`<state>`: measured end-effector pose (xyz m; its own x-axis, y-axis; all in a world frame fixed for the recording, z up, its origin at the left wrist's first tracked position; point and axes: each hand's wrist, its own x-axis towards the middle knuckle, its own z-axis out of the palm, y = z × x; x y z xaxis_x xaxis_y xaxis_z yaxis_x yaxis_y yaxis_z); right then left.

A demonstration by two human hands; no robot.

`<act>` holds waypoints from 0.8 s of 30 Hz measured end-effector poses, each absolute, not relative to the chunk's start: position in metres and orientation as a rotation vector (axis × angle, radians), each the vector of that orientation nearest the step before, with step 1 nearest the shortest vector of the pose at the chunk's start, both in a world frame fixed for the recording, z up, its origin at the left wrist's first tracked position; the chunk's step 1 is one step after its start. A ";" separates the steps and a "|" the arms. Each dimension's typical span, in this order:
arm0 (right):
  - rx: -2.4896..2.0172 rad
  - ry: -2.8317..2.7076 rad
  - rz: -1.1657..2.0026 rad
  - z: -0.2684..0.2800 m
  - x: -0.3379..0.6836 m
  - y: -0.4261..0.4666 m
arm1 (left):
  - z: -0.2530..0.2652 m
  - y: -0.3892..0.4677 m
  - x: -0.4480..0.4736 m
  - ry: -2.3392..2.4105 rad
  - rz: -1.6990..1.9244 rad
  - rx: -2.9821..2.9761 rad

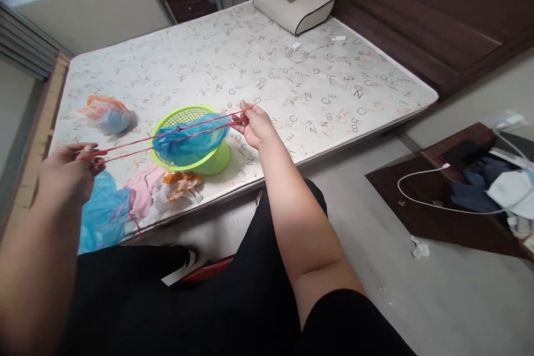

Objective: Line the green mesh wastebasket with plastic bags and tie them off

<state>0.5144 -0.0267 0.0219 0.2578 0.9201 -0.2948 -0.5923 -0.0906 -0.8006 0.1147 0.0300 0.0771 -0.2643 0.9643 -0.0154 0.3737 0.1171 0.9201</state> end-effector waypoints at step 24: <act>-1.267 -1.980 1.103 0.006 0.430 -0.037 | 0.092 -0.020 0.192 1.332 0.918 0.939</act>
